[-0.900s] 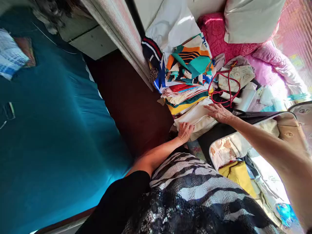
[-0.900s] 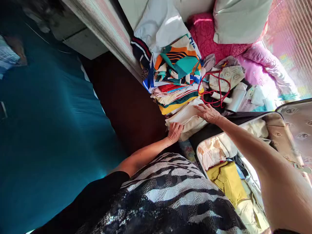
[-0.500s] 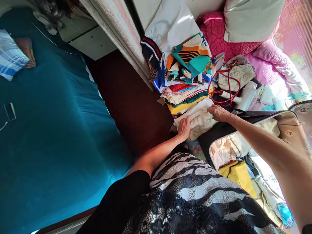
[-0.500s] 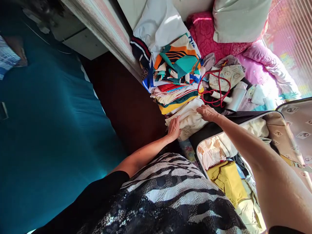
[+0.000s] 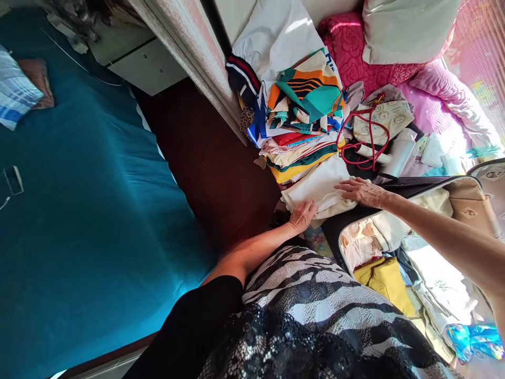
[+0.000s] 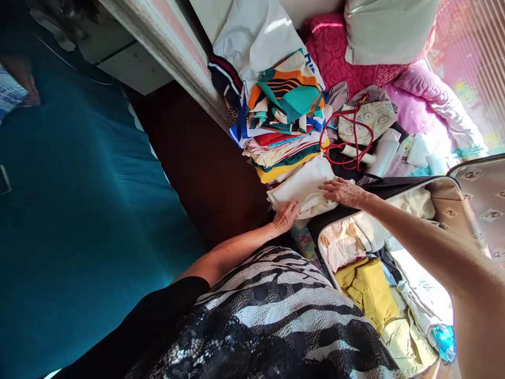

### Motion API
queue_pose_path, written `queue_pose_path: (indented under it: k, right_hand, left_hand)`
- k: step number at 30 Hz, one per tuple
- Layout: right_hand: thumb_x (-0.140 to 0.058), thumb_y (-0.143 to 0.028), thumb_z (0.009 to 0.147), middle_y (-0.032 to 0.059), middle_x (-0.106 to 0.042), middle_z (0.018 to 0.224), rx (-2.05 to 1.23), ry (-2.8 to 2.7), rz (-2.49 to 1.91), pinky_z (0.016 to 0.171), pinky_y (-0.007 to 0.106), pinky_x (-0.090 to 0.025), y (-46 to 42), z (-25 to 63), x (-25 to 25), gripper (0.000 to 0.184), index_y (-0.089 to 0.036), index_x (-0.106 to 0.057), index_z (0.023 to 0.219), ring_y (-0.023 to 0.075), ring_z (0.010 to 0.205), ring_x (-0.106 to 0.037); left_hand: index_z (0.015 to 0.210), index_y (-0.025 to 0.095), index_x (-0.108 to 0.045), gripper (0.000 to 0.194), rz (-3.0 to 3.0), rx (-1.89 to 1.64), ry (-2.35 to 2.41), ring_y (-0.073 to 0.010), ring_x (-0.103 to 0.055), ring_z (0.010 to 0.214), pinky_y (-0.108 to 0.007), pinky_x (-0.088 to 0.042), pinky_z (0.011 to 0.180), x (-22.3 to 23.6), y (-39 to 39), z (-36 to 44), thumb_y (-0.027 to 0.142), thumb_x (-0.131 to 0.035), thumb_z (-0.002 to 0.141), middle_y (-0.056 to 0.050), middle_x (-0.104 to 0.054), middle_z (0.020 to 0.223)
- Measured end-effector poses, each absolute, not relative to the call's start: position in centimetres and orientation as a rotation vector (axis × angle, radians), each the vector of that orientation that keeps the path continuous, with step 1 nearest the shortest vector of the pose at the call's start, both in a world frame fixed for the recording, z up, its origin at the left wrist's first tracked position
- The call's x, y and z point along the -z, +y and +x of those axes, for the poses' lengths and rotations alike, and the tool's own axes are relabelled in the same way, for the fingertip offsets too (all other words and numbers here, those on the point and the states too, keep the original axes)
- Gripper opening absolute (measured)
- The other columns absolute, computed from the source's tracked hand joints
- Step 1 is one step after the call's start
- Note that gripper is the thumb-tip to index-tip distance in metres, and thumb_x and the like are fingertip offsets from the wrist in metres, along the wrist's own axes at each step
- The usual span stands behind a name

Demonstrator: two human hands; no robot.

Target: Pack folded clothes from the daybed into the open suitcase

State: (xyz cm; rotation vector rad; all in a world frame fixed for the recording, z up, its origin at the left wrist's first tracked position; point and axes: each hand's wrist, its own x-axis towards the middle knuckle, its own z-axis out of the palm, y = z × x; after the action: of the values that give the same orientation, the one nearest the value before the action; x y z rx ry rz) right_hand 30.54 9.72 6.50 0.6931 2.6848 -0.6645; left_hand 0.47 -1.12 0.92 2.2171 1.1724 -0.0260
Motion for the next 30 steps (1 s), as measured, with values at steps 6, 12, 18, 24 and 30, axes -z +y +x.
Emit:
queue_pose_path:
  k: [6, 12, 18, 24, 30]
  right_hand:
    - [-0.055, 0.003, 0.092, 0.0121, -0.079, 0.099, 0.916, 2.402, 0.662, 0.091, 0.040, -0.034, 10.2, 30.5, -9.3, 0.030, -0.013, -0.077, 0.104, 0.0239, 0.099, -0.067]
    - [-0.050, 0.004, 0.093, 0.0109, -0.079, 0.098, 0.918, 2.422, 0.633, 0.089, 0.039, -0.031, 10.1, 31.1, -11.2, 0.032, -0.016, -0.074, 0.103, 0.0234, 0.096, -0.066]
    - [-0.053, -0.002, 0.094, 0.0128, -0.078, 0.103, 0.855, 2.406, 0.729, 0.092, 0.038, -0.037, 13.0, 29.6, -9.3, 0.029, -0.015, -0.074, 0.109, 0.0241, 0.100, -0.067]
    - [-0.059, -0.011, 0.086, 0.0173, -0.066, 0.155, 0.589, 2.632, 0.907, 0.101, 0.049, -0.044, 17.2, 26.2, -3.6, 0.031, -0.017, -0.080, 0.108, 0.0360, 0.132, -0.054]
    - [-0.054, -0.015, 0.091, 0.0181, -0.076, 0.127, 0.576, 2.638, 0.939, 0.103, 0.053, -0.038, 17.8, 25.9, -1.8, 0.040, -0.019, -0.081, 0.121, 0.0364, 0.118, -0.054]
  left_hand:
    - [0.117, 0.014, -0.074, 0.027, 2.243, -0.014, 0.968, -0.0256, -0.074, 0.107, -0.035, -0.061, 0.092, -3.0, -2.6, 0.8, 0.007, -0.049, 0.109, -0.014, -0.076, 0.114]
    - [0.111, 0.017, -0.070, 0.018, 2.131, -0.066, 0.948, -0.0247, -0.074, 0.105, -0.033, -0.060, 0.089, -4.9, -3.5, 1.4, 0.006, -0.058, 0.103, -0.011, -0.077, 0.113]
    - [0.122, 0.016, -0.068, 0.024, 1.849, 0.011, 1.247, -0.0278, -0.074, 0.114, -0.035, -0.059, 0.093, -4.9, -1.5, 0.6, 0.011, -0.069, 0.099, -0.013, -0.077, 0.119]
    - [0.121, 0.018, -0.071, 0.032, 1.776, -0.034, 1.670, -0.0378, -0.054, 0.146, -0.050, -0.052, 0.116, -2.6, 2.3, -0.7, 0.015, -0.081, 0.091, -0.019, -0.058, 0.159]
    - [0.123, 0.019, -0.074, 0.019, 1.932, 0.049, 1.516, -0.0327, -0.064, 0.127, -0.048, -0.052, 0.109, -2.0, 2.6, -0.7, 0.020, -0.062, 0.107, -0.015, -0.071, 0.131]
